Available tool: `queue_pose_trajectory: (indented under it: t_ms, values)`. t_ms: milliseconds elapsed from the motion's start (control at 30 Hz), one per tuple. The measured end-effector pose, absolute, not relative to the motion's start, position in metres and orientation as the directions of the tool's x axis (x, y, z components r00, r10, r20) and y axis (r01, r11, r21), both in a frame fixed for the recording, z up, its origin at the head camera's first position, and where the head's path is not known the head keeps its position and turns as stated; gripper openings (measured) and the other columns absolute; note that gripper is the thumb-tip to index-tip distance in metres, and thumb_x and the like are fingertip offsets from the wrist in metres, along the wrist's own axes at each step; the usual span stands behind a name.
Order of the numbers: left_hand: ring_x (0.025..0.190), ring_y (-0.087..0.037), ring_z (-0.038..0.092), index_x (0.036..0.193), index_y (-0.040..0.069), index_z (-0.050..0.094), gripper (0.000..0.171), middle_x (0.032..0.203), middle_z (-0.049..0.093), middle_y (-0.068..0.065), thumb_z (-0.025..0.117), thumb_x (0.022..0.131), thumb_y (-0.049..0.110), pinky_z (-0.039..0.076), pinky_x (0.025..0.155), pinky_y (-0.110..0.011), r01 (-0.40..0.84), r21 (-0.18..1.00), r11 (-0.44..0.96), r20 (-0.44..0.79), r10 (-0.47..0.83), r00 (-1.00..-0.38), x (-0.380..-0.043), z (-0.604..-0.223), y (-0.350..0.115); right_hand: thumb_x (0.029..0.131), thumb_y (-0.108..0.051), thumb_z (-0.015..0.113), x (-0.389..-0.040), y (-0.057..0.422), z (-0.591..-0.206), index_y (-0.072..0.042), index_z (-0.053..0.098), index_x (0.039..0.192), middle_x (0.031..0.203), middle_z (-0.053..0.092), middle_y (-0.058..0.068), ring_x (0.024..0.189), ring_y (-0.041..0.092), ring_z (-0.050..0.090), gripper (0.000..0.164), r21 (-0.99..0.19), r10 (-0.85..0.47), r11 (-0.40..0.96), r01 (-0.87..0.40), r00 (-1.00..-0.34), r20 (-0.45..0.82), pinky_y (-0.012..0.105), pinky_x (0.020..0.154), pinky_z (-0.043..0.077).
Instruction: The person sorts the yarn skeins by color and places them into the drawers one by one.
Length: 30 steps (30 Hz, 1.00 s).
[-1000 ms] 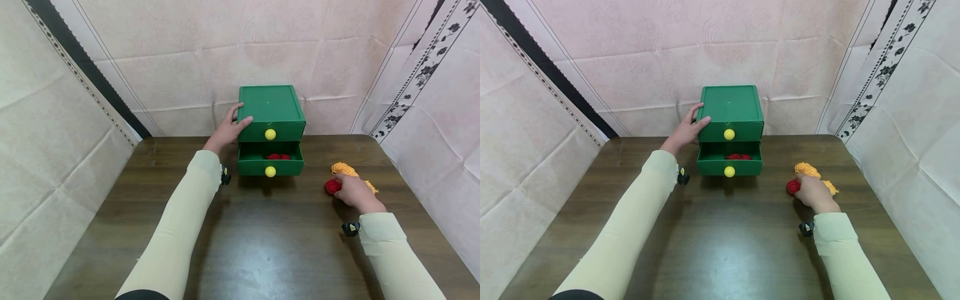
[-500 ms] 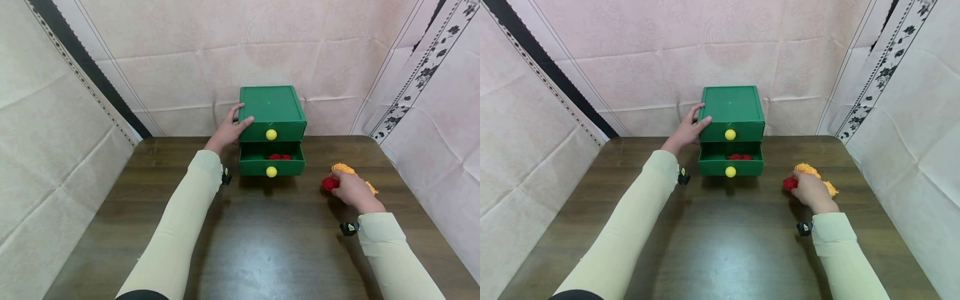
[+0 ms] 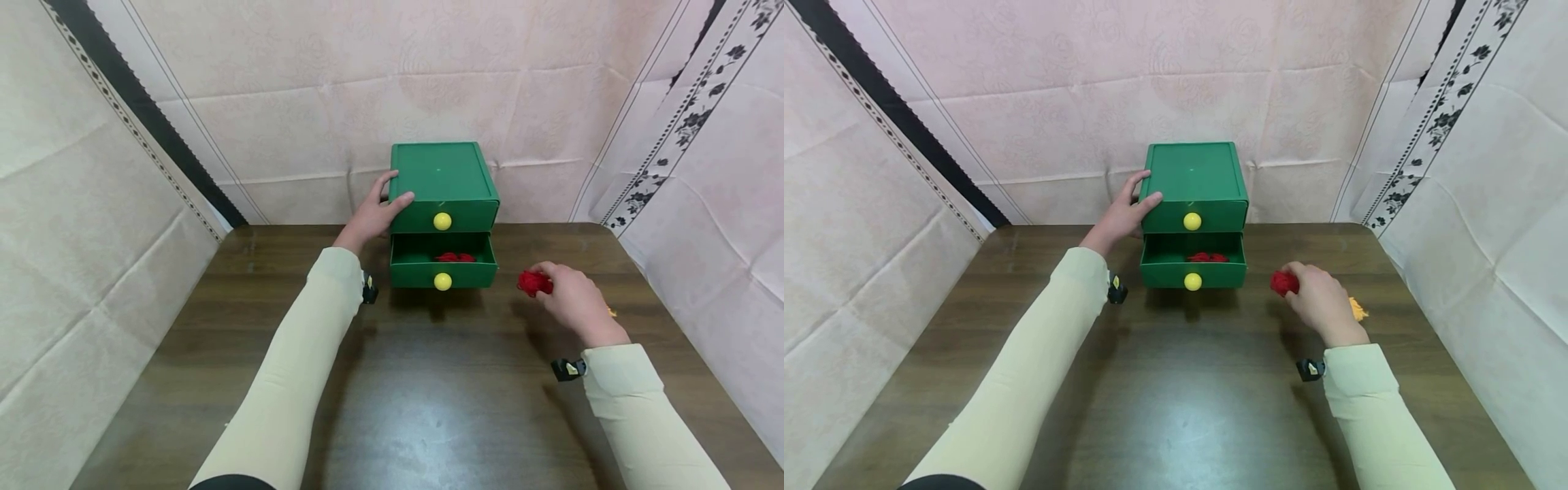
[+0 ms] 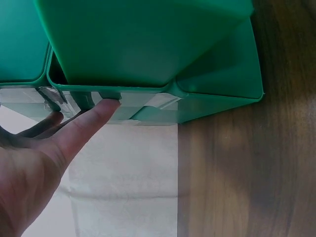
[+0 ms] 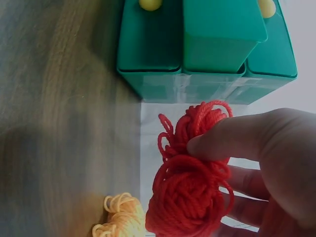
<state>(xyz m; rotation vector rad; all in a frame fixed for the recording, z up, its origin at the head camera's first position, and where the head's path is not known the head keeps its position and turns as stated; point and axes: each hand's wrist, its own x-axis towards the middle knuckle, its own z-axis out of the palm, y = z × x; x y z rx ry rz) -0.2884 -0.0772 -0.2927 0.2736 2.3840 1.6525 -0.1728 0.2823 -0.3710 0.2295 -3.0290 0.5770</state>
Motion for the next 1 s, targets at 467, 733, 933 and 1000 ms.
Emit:
queue_pose_trajectory:
  t_ms: [467,733,933,1000]
  values:
    - [0.124,-0.034,0.051,0.151,0.045,0.014,0.076,0.155,0.028,-0.01,0.058,0.091,0.056,0.052,0.088,-0.054,0.023,0.939,0.344,-0.081,0.284,-0.955,-0.289,-0.293,-0.078,0.087,-0.011,0.07,-0.171,0.273,-0.358,-0.007,0.056,0.128,0.121,0.059,0.026,0.101,0.043,0.058,0.043,-0.373,-0.143,0.908,-0.189,-0.979,0.149,0.06,0.083,0.05]
    - [0.126,-0.034,0.05,0.15,0.046,0.017,0.073,0.155,0.029,-0.011,0.058,0.091,0.055,0.051,0.091,-0.055,0.023,0.942,0.334,-0.076,0.28,-0.957,-0.289,-0.294,-0.078,0.087,-0.01,0.071,-0.172,0.269,-0.352,-0.008,0.055,0.13,0.123,0.058,0.025,0.103,0.043,0.057,0.046,-0.392,-0.138,0.899,-0.196,-0.975,0.172,0.06,0.085,0.05]
    - [0.125,-0.034,0.051,0.146,0.054,0.02,0.069,0.154,0.031,-0.011,0.059,0.089,0.059,0.052,0.088,-0.055,0.027,0.943,0.333,-0.069,0.272,-0.96,-0.294,-0.299,-0.078,0.088,-0.008,0.068,-0.172,0.265,-0.347,-0.006,0.056,0.129,0.12,0.059,0.024,0.101,0.041,0.057,0.043,-0.388,-0.14,0.893,-0.229,-0.96,0.244,0.059,0.085,0.049]
    - [0.125,-0.035,0.051,0.145,0.055,0.02,0.069,0.154,0.031,-0.011,0.059,0.088,0.06,0.052,0.087,-0.054,0.026,0.943,0.333,-0.069,0.27,-0.96,-0.296,-0.3,-0.078,0.088,-0.008,0.067,-0.172,0.263,-0.345,-0.007,0.056,0.129,0.12,0.06,0.023,0.101,0.04,0.057,0.042,-0.389,-0.137,0.89,-0.236,-0.954,0.265,0.058,0.085,0.049]
